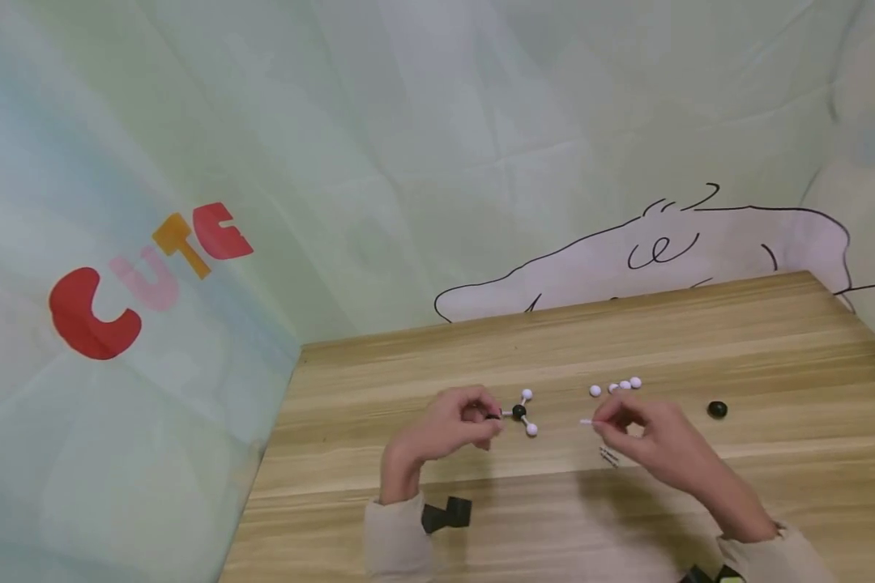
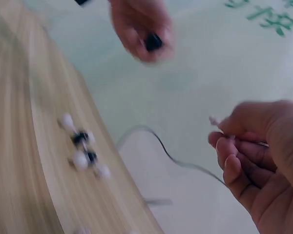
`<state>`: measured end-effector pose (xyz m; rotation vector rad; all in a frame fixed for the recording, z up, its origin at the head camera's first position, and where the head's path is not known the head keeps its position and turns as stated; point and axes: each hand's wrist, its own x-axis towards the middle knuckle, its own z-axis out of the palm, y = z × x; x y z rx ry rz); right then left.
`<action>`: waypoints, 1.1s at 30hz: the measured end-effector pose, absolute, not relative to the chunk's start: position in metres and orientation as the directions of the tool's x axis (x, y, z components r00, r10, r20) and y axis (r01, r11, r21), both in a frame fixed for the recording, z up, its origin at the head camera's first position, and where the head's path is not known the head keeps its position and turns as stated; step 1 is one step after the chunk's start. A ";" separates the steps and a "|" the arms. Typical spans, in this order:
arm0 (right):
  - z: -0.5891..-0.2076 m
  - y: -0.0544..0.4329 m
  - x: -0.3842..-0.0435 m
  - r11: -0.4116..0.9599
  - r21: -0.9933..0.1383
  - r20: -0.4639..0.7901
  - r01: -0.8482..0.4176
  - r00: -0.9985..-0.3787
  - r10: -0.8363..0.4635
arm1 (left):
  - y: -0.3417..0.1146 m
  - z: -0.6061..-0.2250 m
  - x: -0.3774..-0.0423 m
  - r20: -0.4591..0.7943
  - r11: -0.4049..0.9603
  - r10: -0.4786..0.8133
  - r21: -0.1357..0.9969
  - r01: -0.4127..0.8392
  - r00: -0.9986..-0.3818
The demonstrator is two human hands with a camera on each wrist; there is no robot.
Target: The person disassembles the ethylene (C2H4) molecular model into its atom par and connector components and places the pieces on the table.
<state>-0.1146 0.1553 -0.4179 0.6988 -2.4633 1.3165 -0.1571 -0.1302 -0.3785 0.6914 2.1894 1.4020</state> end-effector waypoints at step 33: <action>-0.474 0.153 -0.108 0.744 -0.620 0.150 -0.247 -0.969 -0.197 | -0.112 -0.393 -0.149 -0.082 0.323 0.662 0.928 0.185 -0.745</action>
